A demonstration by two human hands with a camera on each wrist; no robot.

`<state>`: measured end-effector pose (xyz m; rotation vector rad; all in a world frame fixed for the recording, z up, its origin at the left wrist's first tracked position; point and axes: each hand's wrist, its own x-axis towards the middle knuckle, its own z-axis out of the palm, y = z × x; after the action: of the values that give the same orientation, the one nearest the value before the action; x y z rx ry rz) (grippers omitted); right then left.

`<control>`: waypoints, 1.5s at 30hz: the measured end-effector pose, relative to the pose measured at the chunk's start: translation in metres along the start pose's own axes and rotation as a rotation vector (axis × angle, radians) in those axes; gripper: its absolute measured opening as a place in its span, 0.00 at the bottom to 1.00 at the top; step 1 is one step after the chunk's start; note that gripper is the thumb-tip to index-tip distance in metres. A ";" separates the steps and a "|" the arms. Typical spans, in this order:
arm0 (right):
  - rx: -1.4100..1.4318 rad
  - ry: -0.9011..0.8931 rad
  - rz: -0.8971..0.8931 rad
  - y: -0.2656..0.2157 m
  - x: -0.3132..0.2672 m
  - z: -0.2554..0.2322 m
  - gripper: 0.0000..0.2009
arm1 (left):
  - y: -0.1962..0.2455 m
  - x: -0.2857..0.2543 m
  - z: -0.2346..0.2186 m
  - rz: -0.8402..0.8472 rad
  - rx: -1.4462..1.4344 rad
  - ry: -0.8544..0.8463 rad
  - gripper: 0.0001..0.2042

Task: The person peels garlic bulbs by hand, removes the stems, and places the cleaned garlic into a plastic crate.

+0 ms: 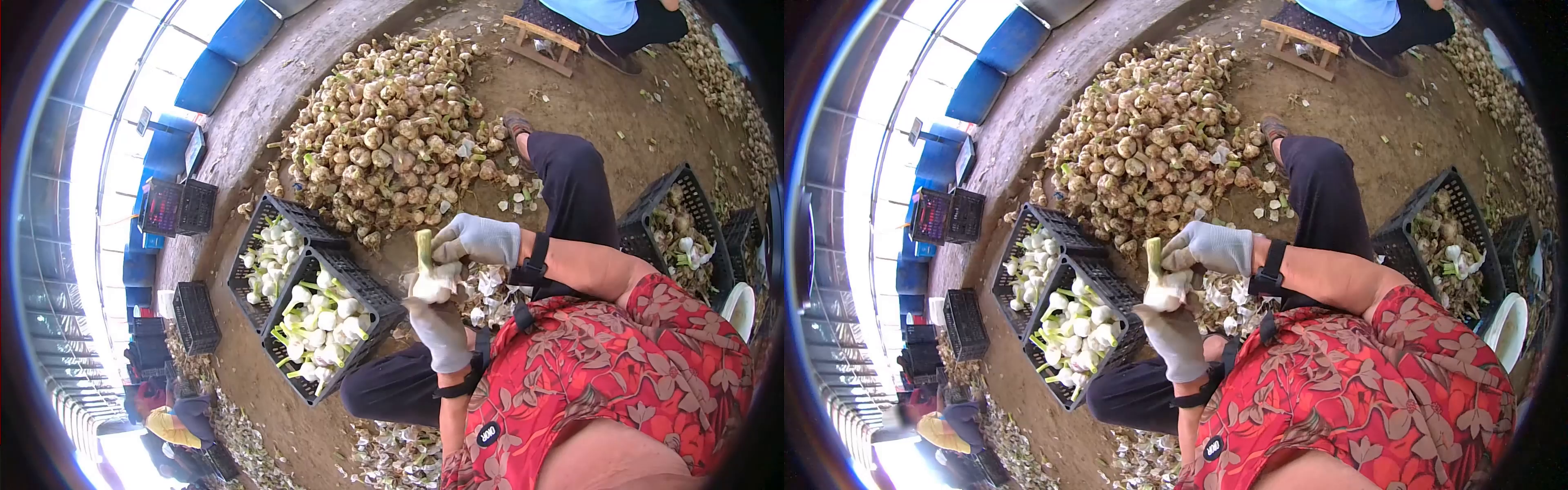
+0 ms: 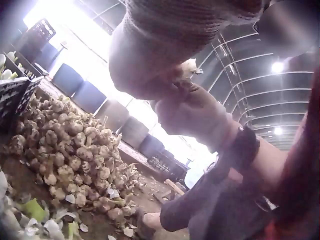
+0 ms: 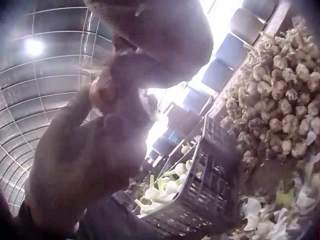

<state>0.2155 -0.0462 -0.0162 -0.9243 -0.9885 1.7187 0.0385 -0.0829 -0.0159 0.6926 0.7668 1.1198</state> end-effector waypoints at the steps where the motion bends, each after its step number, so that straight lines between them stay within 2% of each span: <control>1: 0.016 -0.017 -0.024 0.002 0.001 -0.001 0.13 | 0.002 0.002 -0.004 -0.086 -0.152 -0.041 0.36; 2: 0.031 -0.035 -0.048 0.005 0.002 -0.003 0.13 | 0.001 0.005 -0.010 -0.081 -0.134 -0.121 0.35; 3: 0.046 -0.052 -0.071 0.003 0.002 -0.002 0.13 | 0.001 0.004 -0.006 -0.034 -0.064 -0.064 0.35; 4: 0.065 -0.010 0.037 0.000 -0.001 0.000 0.12 | 0.003 0.003 0.001 0.013 0.007 -0.008 0.35; 5: 0.006 -0.017 0.044 -0.006 -0.003 0.001 0.12 | 0.003 0.002 0.006 0.061 0.077 0.049 0.35; 8: -0.165 -0.009 0.022 -0.016 -0.006 0.006 0.12 | 0.000 0.002 0.006 0.165 0.265 0.094 0.35; 10: -0.282 0.038 -0.057 -0.014 -0.003 0.010 0.11 | -0.001 0.002 0.012 0.323 0.596 0.153 0.34; 11: -0.292 0.050 -0.027 -0.015 -0.003 0.010 0.11 | -0.001 0.002 0.016 0.404 0.760 0.183 0.33; 13: -0.312 0.068 0.034 -0.019 -0.007 0.012 0.11 | -0.004 0.002 0.016 0.454 0.809 0.196 0.29; 16: -0.382 0.077 0.018 -0.029 -0.011 0.016 0.11 | -0.011 0.002 0.010 0.513 0.881 0.214 0.27; 19: -0.553 0.063 -0.189 -0.017 -0.004 0.013 0.11 | -0.017 0.002 0.005 0.545 0.909 0.230 0.26; 22: -0.612 0.107 -0.206 -0.009 -0.003 0.016 0.10 | -0.022 0.001 0.002 0.553 0.905 0.259 0.28; 25: -0.892 0.222 -0.378 0.000 0.002 0.024 0.09 | -0.021 -0.001 0.006 0.591 0.936 0.298 0.32; 27: -0.868 0.268 -0.362 0.002 0.002 0.029 0.09 | -0.023 0.001 0.006 0.615 0.925 0.307 0.34; 30: -0.777 0.333 -0.308 0.002 0.001 0.035 0.10 | -0.017 0.001 0.014 0.557 0.901 0.341 0.35; 33: -0.650 0.342 -0.236 0.006 0.001 0.035 0.12 | -0.002 0.002 0.014 -0.035 0.015 0.248 0.32; 36: -0.597 0.300 -0.182 0.008 0.000 0.034 0.12 | -0.023 0.022 -0.038 -0.327 -0.593 -0.309 0.28; 37: -0.506 0.282 -0.141 0.006 0.000 0.035 0.12 | -0.018 0.028 -0.041 -0.420 -0.789 -0.504 0.27; 38: -0.414 0.266 -0.098 0.002 -0.003 0.036 0.12 | -0.013 0.027 -0.043 -0.489 -0.772 -0.431 0.27; 39: -0.323 0.249 -0.052 0.001 -0.005 0.037 0.11 | -0.006 0.021 -0.031 -0.444 -0.640 -0.247 0.26; 41: -0.566 0.322 -0.143 0.008 -0.003 0.035 0.10 | 0.004 0.012 -0.006 -0.344 -0.373 0.109 0.26; 42: -0.689 0.358 -0.192 0.010 -0.003 0.034 0.10 | 0.005 0.011 -0.001 -0.200 -0.350 0.009 0.24; 45: -0.902 0.362 -0.449 0.011 -0.008 0.039 0.10 | -0.019 0.012 0.015 0.205 0.186 0.389 0.24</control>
<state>0.1791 -0.0649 -0.0089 -1.3702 -1.5962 0.6547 0.0641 -0.0788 -0.0251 0.7295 1.1618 1.4042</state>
